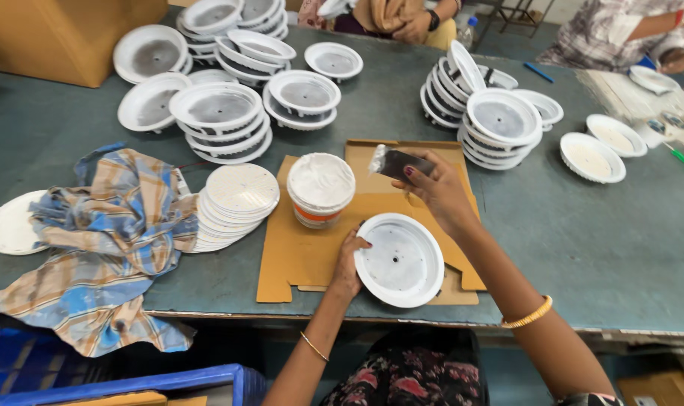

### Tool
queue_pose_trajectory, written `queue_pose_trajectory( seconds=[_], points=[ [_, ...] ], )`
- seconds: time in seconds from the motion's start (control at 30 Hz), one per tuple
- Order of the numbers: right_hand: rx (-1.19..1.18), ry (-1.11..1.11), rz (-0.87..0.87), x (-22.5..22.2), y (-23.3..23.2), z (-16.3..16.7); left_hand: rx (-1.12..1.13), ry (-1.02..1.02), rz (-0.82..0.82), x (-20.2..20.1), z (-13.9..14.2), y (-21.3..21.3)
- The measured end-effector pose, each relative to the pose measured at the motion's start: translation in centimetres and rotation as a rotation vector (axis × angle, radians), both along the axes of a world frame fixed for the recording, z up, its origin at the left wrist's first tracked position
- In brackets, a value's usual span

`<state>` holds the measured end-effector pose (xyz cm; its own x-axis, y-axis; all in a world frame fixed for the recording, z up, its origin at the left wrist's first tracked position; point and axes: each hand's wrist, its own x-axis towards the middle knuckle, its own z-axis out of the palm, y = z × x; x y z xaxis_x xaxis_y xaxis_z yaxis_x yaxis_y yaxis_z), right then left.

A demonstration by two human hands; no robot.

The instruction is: The person repeatedly scoops white paste from a tub with a small metal spatula and spreads it onto the center of white circular LED modules. They handle each module one at a time, applying paste to the inner surface and then placing it aside on the table.

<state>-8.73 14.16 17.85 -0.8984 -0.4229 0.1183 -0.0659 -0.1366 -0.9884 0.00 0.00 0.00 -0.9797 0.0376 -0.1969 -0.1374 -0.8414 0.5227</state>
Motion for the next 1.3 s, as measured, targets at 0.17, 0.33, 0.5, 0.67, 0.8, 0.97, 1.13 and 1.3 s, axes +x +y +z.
queue_pose_trajectory(
  seconds=[0.17,0.33,0.5,0.67,0.8,0.97,1.13,1.3],
  points=[
    [0.001,-0.028,-0.108,2.2,7.2,-2.6,0.036,-0.060,-0.006,-1.7,-0.4,1.2],
    [0.225,0.012,-0.370,6.2,9.3,-9.5,-0.007,-0.072,-0.015,-2.1,-0.9,2.2],
    [0.556,0.356,-0.486,9.9,7.9,-14.3,0.006,-0.016,0.005,-2.1,-1.8,4.1],
    [0.989,0.644,-0.575,12.7,6.6,-14.1,0.029,0.011,0.030,-1.6,-1.8,5.5],
    [1.212,0.590,-0.614,14.4,6.6,-13.7,0.027,0.018,0.045,-1.1,-1.4,6.6],
    [1.183,0.618,-0.574,16.6,8.9,-12.7,0.007,0.082,0.087,0.3,-0.2,8.2],
    [0.911,0.517,-0.595,18.0,12.1,-10.6,-0.138,0.133,0.130,3.1,2.3,9.9],
    [0.613,0.246,-0.736,15.5,14.9,-9.8,-0.221,0.311,0.209,5.9,4.4,12.3]
  ],
)
